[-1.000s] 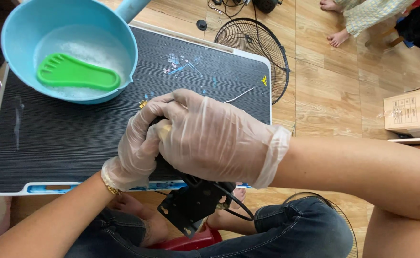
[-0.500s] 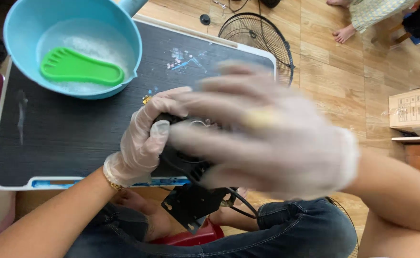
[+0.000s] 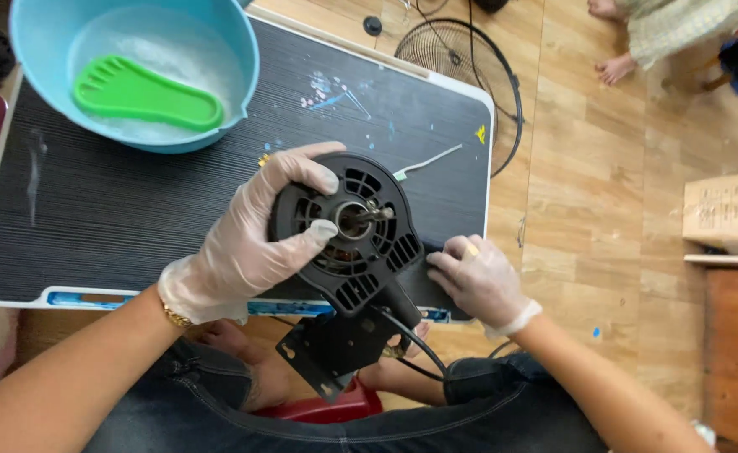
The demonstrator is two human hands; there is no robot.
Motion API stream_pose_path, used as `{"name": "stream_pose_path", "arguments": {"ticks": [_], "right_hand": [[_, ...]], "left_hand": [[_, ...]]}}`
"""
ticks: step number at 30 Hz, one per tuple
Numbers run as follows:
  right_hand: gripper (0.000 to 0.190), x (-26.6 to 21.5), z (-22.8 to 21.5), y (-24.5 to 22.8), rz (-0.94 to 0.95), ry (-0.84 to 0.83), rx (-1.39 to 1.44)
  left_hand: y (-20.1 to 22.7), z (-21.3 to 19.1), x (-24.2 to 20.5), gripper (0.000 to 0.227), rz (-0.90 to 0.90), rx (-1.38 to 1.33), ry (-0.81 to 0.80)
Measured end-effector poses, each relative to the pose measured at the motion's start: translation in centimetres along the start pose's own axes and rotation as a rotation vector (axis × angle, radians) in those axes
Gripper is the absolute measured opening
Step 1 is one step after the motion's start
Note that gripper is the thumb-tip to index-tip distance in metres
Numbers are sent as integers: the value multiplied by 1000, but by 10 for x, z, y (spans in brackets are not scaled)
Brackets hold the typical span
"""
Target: The person unscrews and separates the housing of a black blender motor base using a screwdriver, holding the unit steady on a small table. They reposition the unit repeatedly and then scrub its parts with a toothbrush, with a basin of soapy water and a scrub pad nearby.
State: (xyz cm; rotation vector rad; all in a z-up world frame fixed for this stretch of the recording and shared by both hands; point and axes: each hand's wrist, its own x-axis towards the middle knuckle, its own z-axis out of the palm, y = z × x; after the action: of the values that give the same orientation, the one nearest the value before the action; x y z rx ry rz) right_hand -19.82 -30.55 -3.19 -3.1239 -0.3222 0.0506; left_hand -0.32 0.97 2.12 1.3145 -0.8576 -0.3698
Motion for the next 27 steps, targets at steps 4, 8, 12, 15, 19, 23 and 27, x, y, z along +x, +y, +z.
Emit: {"name": "stream_pose_path", "arguments": {"ticks": [4,8,12,15,19,23,27], "right_hand": [[38,5,7,6,96,8,95],[42,11,8,13,326,-20,94],[27,10,1,22,484,-126,144],[22,2,-33,33,400,123,286],[17,-33,-123,55,723,356,548],[106,-26,-175,32,-233,573,492],[39,56,-245,-70,194,260,728]], "left_hand": [[6,0,0,31,-83,-59,28],[7,-2,0,28,-100,-69,40],[7,-2,2,29,-101,-74,34],[7,-3,2,28,-102,-142,55],[4,-2,2,14,-154,-67,74],[1,2,5,13,-106,-25,69],[7,5,5,14,-106,-15,83]]}}
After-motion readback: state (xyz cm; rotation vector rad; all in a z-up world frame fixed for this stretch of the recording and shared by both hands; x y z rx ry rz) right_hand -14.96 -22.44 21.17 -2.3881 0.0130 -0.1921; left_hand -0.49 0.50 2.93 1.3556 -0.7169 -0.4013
